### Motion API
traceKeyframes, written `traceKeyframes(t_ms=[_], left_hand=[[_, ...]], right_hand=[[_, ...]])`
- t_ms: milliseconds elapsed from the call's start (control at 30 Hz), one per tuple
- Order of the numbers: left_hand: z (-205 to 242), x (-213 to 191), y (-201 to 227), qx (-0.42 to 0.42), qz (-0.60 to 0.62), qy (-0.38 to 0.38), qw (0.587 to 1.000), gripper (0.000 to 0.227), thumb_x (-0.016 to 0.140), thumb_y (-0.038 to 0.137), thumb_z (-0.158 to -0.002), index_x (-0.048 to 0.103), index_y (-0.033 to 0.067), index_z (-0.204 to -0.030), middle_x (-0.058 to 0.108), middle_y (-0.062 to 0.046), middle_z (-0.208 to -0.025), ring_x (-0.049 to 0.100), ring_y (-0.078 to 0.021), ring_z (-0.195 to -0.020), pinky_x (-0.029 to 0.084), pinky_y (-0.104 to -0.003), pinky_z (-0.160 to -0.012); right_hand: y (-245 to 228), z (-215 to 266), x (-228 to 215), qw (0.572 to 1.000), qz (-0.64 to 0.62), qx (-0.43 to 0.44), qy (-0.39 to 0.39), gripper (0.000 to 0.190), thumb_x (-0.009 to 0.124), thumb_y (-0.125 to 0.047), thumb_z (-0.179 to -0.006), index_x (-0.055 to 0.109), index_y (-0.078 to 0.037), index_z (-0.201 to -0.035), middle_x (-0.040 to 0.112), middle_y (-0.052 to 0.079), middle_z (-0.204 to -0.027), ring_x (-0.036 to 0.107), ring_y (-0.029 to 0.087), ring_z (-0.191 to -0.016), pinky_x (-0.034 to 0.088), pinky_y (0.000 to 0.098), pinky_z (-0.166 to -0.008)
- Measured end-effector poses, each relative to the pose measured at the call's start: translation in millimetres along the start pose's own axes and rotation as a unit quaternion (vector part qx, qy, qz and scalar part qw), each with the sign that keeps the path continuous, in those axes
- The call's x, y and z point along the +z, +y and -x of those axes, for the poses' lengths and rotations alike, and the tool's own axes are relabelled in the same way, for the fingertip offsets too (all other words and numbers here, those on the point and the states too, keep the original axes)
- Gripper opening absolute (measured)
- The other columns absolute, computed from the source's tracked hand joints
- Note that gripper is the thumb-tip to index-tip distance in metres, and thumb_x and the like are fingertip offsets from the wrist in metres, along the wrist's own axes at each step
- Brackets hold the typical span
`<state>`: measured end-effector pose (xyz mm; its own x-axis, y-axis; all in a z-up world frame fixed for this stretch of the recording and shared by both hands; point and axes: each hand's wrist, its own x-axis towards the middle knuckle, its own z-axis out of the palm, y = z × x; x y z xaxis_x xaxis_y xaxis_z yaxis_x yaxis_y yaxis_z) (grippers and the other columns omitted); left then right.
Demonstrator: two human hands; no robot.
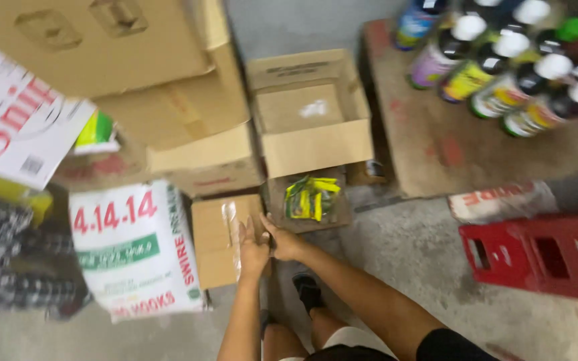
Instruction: Organizing and moving boxes and bottles of agricultural supplies in a storage area.
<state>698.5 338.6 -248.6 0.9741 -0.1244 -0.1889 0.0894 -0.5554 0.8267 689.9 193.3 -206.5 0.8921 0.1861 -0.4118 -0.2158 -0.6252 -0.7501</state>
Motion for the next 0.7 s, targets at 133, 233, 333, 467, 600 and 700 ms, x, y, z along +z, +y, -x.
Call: traceKeyframes(t_ms=[133,233,333,467,600,700], left_hand=[[-7.4,18.5,31.8,0.131,-0.043,-0.052,0.989,0.075,0.069,0.016,-0.089,0.038,0.0056,-0.156,0.03,-0.036,-0.159,0.03,-0.0475,-0.152,0.029,-0.044,-0.123],[-1.7,14.3,68.8,0.1,0.0,-0.11,0.989,0.075,0.067,0.014,-0.088,0.038,0.0069,-0.156,0.027,-0.034,-0.16,0.028,-0.0455,-0.15,0.03,-0.043,-0.119],[1.9,12.6,97.4,0.149,-0.004,-0.153,0.977,0.072,0.068,0.014,-0.09,0.039,0.0046,-0.155,0.028,-0.035,-0.159,0.031,-0.0451,-0.148,0.029,-0.043,-0.12],[22.8,9.6,129.9,0.283,0.025,-0.201,0.937,0.072,0.069,0.01,-0.089,0.04,-0.0026,-0.153,0.035,-0.034,-0.158,0.032,-0.0468,-0.149,0.027,-0.045,-0.122],[56.2,30.3,156.2,0.321,0.05,-0.306,0.895,0.069,0.067,0.015,-0.092,0.041,-0.0009,-0.154,0.043,-0.029,-0.157,0.04,-0.0425,-0.148,0.03,-0.043,-0.122],[77.9,73.4,155.5,0.387,0.039,-0.374,0.842,0.066,0.066,0.017,-0.097,0.039,-0.0049,-0.153,0.039,-0.034,-0.159,0.033,-0.0454,-0.152,0.025,-0.045,-0.124]], right_hand=[[32.9,11.0,-4.3,0.987,-0.04,-0.081,0.134,0.11,0.067,0.001,-0.075,0.008,-0.01,-0.167,0.021,0.029,-0.168,0.022,0.04,-0.157,0.028,0.0403,-0.123],[16.2,43.0,-22.9,0.981,-0.025,-0.039,0.187,0.104,0.069,-0.006,-0.082,0.007,-0.011,-0.166,0.019,0.029,-0.168,0.026,0.039,-0.155,0.03,0.0394,-0.122],[-2.6,80.8,-42.6,0.967,0.001,0.025,0.252,0.104,0.071,-0.009,-0.082,0.009,-0.01,-0.166,0.023,0.031,-0.164,0.024,0.039,-0.155,0.027,0.0405,-0.122],[-4.4,127.3,-37.6,0.932,-0.083,0.046,0.35,0.105,0.07,-0.011,-0.076,0.012,-0.007,-0.164,0.029,0.029,-0.164,0.033,0.037,-0.152,0.035,0.0379,-0.119],[31.1,167.2,-3.7,0.898,-0.051,0.104,0.423,0.104,0.081,-0.016,-0.079,0.018,-0.004,-0.16,0.029,0.03,-0.163,0.031,0.041,-0.152,0.027,0.0419,-0.123],[-25.5,249.4,-26.6,0.861,-0.2,0.193,0.426,0.111,0.063,-0.007,-0.067,0.012,-0.009,-0.166,0.025,0.023,-0.169,0.042,0.035,-0.146,0.05,0.0386,-0.102]])
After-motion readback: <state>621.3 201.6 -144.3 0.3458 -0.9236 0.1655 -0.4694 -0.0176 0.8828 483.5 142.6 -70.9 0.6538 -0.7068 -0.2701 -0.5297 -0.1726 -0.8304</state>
